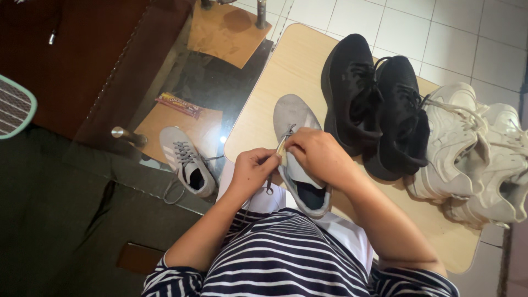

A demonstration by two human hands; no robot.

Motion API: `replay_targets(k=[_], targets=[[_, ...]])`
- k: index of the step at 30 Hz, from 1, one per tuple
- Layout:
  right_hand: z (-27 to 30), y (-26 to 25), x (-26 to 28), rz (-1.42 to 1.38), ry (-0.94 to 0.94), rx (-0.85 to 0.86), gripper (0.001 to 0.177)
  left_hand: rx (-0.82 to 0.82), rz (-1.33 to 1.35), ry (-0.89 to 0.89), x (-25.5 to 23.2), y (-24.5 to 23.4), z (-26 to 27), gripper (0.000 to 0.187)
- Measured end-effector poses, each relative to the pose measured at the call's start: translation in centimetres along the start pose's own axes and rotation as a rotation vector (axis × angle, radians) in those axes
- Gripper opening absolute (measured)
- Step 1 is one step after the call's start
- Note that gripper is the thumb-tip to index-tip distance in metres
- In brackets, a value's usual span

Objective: The person removes the laces from a gray sneaker, then threads the laces back through the eyelets and ties a knot. The action is performed on a single shoe placed on a table with other shoes nearby.

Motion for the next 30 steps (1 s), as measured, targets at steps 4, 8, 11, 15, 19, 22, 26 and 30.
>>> replay_targets(k=[4,8,11,15,19,22,26,30], targets=[[0.2,0.2,0.1,0.026,0.004,0.016,0.013,0.003,0.004,0.009,0.2,-0.1,0.0,0.023],[0.2,0.1,0.1,-0.056,0.020,-0.034,0.020,0.018,0.040,0.002,0.4,-0.1,-0.2,0.023],[0.1,0.5,0.5,-0.092,0.004,-0.045,0.029,-0.001,0.012,0.019,0.3,-0.2,-0.1,0.024],[-0.1,0.5,0.3,-0.065,0.041,-0.048,0.033,0.059,0.169,-0.090,1.2,0.1,-0.7,0.026],[0.2,0.2,-0.1,-0.068,0.098,-0.025,0.038,0.094,0.372,-0.169,2.5,0.9,-1.8,0.024],[0.2,-0.4,0.8,-0.049,0.045,-0.049,0.048,0.093,0.274,-0.005,1.9,1.4,-2.6,0.018],[1.3,-2.6,3.8,0.323,-0.153,-0.211,0.072,-0.022,0.041,0.429,-1.5,0.5,-1.3,0.015],[1.6,-3.3,3.1,0.448,-0.028,-0.232,0.086,0.330,0.882,0.095,-2.2,-1.0,-1.4,0.015]])
Point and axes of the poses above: each hand's wrist, its own z-axis away from the middle knuckle, its own y-axis out of the palm, x = y × z, the point moved 9 cm from there along -z, towards the middle knuckle, and after that the axes turned 8 degrees about -y, right-handed, at the moved point
